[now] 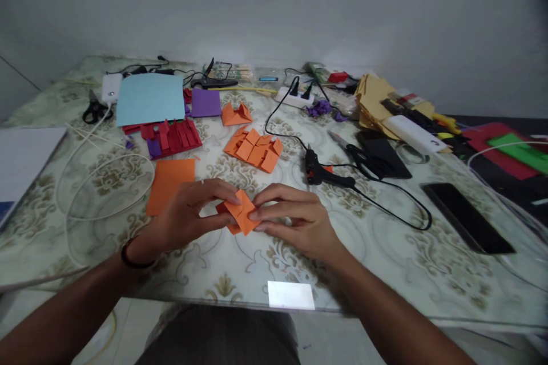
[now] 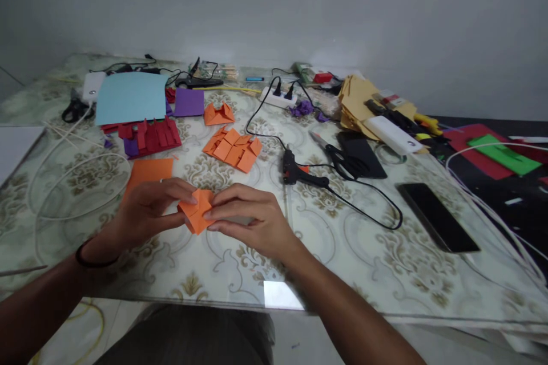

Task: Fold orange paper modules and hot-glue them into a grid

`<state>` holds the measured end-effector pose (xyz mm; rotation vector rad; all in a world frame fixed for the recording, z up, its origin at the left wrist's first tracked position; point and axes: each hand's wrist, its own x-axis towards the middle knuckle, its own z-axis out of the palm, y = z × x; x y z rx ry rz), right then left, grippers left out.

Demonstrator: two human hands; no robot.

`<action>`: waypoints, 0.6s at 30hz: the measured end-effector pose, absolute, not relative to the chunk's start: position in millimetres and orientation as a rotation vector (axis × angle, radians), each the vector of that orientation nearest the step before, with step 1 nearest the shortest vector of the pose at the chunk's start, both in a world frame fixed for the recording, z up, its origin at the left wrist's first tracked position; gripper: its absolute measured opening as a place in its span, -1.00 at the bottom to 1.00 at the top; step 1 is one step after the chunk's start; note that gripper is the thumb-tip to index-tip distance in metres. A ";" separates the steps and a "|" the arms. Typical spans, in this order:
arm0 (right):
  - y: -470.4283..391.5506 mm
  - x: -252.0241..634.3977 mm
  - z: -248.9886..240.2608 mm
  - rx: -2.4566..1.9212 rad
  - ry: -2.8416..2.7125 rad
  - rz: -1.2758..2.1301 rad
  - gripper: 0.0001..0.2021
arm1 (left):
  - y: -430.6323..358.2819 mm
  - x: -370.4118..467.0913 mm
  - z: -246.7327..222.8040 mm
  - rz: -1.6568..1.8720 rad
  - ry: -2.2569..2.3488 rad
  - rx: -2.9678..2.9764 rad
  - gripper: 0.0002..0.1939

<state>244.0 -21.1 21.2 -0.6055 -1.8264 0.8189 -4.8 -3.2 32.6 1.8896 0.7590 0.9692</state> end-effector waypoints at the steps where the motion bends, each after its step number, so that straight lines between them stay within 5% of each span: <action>1: -21.2 244.3 21.1 -0.604 -1.829 0.811 -0.79 | -3.1 -4.8 33.3 0.965 0.758 1.907 -0.83; 18: -23.4 242.0 23.1 -0.636 -1.754 0.804 -0.82 | -11.0 2.8 41.9 1.165 0.773 2.043 -0.94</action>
